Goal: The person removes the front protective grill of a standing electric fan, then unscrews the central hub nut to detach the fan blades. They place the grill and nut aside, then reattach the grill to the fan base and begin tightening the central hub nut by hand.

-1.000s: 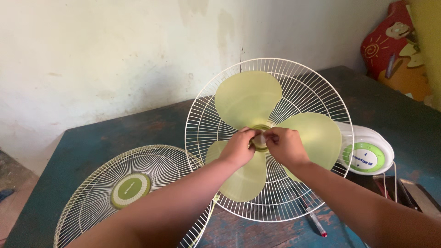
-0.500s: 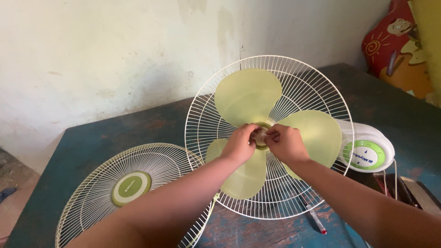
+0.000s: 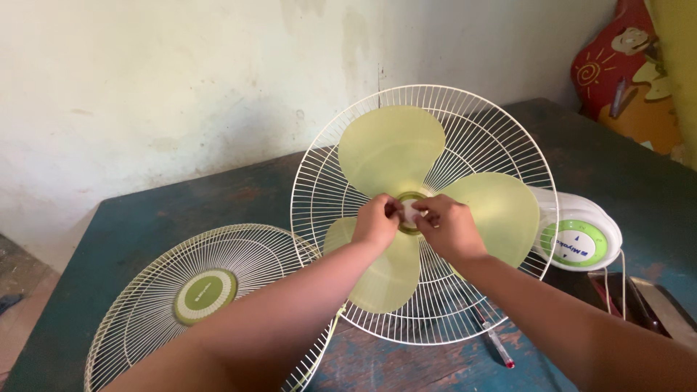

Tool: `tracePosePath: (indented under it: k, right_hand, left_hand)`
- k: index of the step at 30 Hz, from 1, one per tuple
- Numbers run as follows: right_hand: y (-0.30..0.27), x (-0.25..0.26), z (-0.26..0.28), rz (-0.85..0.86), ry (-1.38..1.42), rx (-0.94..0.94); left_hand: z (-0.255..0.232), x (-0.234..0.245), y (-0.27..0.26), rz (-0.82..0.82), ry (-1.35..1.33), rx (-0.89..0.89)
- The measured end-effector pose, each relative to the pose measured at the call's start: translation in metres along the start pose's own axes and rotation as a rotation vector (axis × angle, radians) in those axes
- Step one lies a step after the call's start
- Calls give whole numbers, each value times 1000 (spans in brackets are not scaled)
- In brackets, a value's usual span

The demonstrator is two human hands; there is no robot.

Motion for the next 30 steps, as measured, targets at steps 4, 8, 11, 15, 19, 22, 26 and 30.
tracePosePath:
  k: [4, 8, 11, 15, 19, 22, 26, 30]
  right_hand:
    - [-2, -10, -12, 73, 60, -161]
    - [-4, -8, -8, 18, 31, -153]
    - [-3, -5, -10, 20, 18, -211]
    - [0, -2, -9, 28, 11, -176]
    - [2, 0, -1, 6, -15, -2]
    - [0, -4, -10, 47, -7, -60]
    - [1, -9, -23, 78, 28, -210]
    - [3, -3, -19, 46, -37, -199]
  left_hand:
    - [12, -3, 7, 42, -83, -83]
    - [25, -4, 8, 13, -71, -3]
    - [23, -3, 5, 8, -18, 63]
    - [19, -3, -3, 48, -73, 230]
    - [2, -3, 0, 52, -69, 112]
    - [-6, -2, 4, 25, -18, -56]
    - [2, -8, 7, 0, -115, -30]
    - [17, -10, 3, -41, -11, 70]
Point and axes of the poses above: each hand's wrist, its own y-axis towards the middle knuckle, its own x-axis out of the back of the hand, z = x × y, the point moved 7 cm from there along y, towards the middle knuckle, and after that the axes turned 10 degrees about -y, right-handed, at the moved point
